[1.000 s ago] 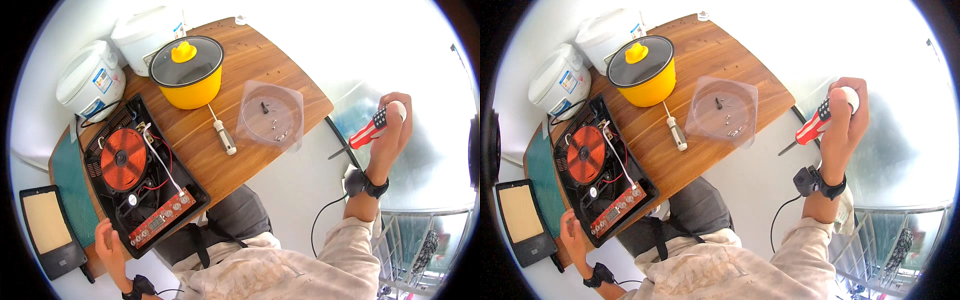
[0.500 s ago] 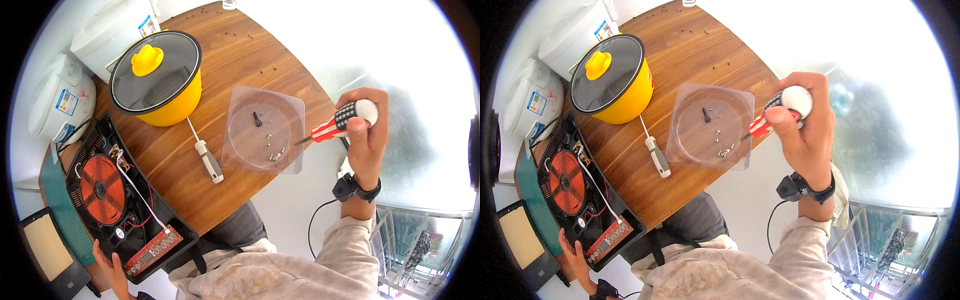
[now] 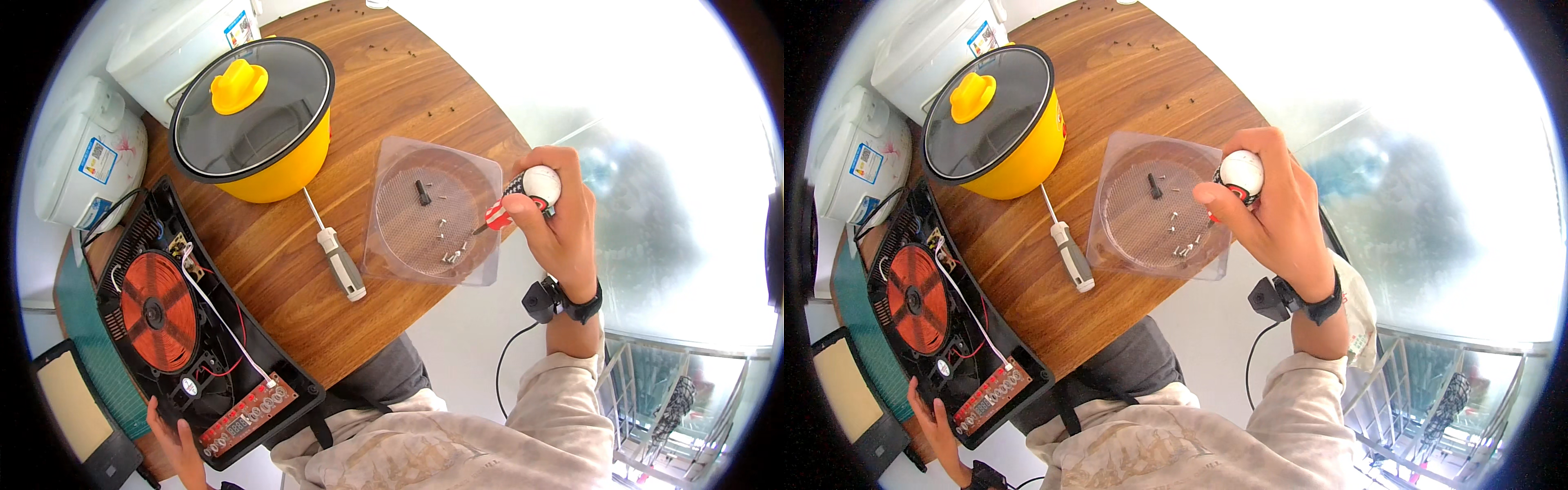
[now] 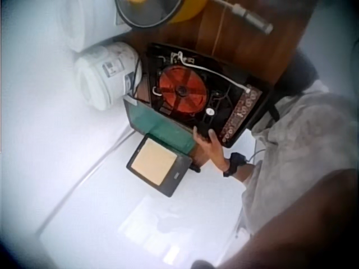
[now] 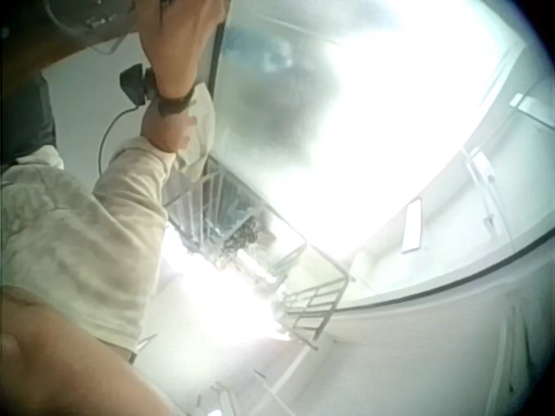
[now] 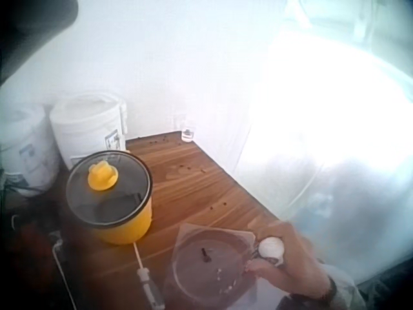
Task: The person assembles an induction cooktop by securing internal components and the control panel with screws. They use a screwdriver to fasten screws into the circuit board area and then attach the main cover plate to the unit.
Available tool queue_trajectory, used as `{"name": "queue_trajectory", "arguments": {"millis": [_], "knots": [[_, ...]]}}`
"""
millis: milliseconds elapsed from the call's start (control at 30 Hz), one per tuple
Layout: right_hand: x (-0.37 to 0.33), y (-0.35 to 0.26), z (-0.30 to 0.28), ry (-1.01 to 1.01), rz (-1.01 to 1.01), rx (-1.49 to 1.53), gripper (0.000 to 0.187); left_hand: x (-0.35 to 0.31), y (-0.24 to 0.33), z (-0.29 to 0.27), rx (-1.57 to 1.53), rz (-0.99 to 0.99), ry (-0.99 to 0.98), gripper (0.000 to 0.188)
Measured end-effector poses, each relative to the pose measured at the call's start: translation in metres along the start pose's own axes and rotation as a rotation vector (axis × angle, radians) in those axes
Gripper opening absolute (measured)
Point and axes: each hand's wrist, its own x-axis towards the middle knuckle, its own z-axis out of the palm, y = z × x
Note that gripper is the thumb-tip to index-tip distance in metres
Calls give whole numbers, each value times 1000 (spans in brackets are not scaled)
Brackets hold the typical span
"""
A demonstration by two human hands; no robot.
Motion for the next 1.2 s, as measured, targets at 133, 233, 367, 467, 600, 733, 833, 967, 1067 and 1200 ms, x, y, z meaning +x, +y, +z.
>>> {"name": "queue_trajectory", "arguments": {"millis": [133,233,367,467,600,733,833,967,1067,1200], "knots": [[-1,-2,0,43,5,-10,45,0,-6,-1,-9,21,-6,56],[-3,-3,-5,93,3,52,43,-2,-8,-2,-14,35,-7,56],[-7,-8,-14,174,-20,177,42,-2,-18,-5,-61,30,7,56],[-9,-19,-19,280,-81,213,49,-3,-21,-8,-74,43,51,52],[-15,-34,-22,391,-89,183,65,-9,-3,-25,25,114,192,40],[-22,-63,-10,506,-20,334,73,-21,16,-34,-102,211,208,18],[-24,-91,16,533,-43,541,75,-38,68,-18,-313,313,95,8],[-35,-125,47,358,-87,839,76,-40,120,8,-387,410,-142,15],[-43,-158,67,251,-109,1015,77,-45,121,16,-496,426,-268,26],[-54,-183,84,140,-213,1107,77,-52,121,27,-921,255,-388,40]]}}
